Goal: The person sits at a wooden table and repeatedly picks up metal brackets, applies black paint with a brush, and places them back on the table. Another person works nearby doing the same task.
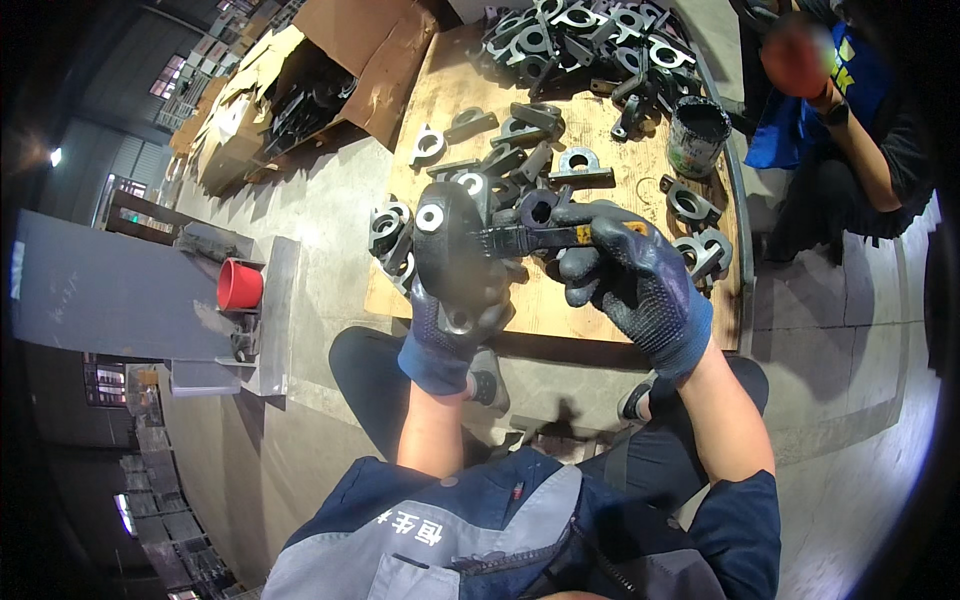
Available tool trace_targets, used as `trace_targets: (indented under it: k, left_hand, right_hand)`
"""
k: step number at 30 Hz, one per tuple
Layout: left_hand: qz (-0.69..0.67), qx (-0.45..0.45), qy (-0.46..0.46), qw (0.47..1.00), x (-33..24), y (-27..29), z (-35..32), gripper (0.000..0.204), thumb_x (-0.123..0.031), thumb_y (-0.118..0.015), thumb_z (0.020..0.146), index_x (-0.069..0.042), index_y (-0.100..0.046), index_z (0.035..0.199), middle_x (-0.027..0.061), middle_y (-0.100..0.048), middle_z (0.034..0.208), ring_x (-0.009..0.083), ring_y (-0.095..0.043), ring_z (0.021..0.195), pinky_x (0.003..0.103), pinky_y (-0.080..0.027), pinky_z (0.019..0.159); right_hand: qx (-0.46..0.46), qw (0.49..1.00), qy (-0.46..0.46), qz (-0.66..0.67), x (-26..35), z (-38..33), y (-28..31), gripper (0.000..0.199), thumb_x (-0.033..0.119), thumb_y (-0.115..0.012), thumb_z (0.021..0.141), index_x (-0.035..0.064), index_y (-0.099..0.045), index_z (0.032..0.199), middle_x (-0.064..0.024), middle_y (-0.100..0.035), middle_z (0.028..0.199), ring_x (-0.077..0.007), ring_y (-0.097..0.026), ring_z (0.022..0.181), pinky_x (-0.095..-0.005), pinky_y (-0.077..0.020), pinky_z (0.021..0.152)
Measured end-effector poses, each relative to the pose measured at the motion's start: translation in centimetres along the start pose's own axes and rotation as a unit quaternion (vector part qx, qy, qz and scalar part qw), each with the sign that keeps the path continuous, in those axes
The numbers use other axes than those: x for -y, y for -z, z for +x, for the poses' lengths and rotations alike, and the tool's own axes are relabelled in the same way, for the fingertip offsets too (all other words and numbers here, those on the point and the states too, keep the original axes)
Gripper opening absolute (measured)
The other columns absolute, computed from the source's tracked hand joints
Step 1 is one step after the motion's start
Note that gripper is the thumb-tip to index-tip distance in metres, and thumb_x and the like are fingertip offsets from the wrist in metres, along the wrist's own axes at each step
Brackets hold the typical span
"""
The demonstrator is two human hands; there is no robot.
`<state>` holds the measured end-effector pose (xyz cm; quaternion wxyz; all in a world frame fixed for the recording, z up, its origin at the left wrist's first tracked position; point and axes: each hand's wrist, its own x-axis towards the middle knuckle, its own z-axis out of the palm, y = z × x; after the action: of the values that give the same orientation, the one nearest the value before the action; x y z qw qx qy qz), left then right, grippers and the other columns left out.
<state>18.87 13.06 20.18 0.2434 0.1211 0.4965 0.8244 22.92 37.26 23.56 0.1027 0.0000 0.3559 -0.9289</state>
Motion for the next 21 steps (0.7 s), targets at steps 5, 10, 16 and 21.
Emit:
trace_targets:
  k: [5,10,16,21]
  left_hand:
    - [-0.206,0.057,0.022,0.977,-0.3,-0.1,0.7,0.035,-0.004,-0.062,0.084,-0.004,-0.051,0.117,0.0063,-0.062,0.093,0.0155,-0.062,0.076,0.028,-0.053,0.061]
    - [0.031,-0.091,-0.01,0.995,-0.6,-0.8,0.4,0.036,-0.014,-0.066,0.078,-0.004,-0.054,0.111,0.006,-0.063,0.085,0.0155,-0.061,0.072,0.029,-0.05,0.06]
    - [0.3,-0.104,-0.021,0.948,-0.9,-2.6,0.8,0.039,-0.045,-0.041,0.094,-0.009,-0.052,0.108,0.0012,-0.051,0.073,0.0127,-0.044,0.046,0.029,-0.037,0.048]
    - [-0.159,0.052,0.023,0.986,0.1,0.7,0.6,0.03,-0.014,-0.054,0.092,-0.006,-0.05,0.12,0.0136,-0.063,0.097,0.0224,-0.061,0.075,0.031,-0.051,0.061]
  right_hand:
    - [0.008,0.998,0.014,0.057,-0.5,0.3,0.2,0.046,0.028,-0.057,0.094,-0.0037,-0.054,0.127,-0.0167,-0.068,0.099,-0.0219,-0.066,0.084,-0.032,-0.0545,0.075]
    - [0.025,0.998,0.023,0.061,-0.6,0.7,0.7,0.044,0.025,-0.059,0.094,-0.0039,-0.054,0.127,-0.0194,-0.067,0.104,-0.0247,-0.068,0.09,-0.0352,-0.0558,0.08]
    - [0.017,0.999,0.011,0.041,-0.5,0.5,0.0,0.048,0.031,-0.057,0.095,-0.0031,-0.053,0.129,-0.0118,-0.067,0.092,-0.0165,-0.064,0.078,-0.0272,-0.0528,0.071]
    - [0.03,0.998,0.0,-0.057,0.8,0.2,0.2,0.043,0.029,-0.059,0.095,-0.0019,-0.057,0.125,-0.0105,-0.067,0.09,-0.0161,-0.064,0.076,-0.0286,-0.0526,0.068]
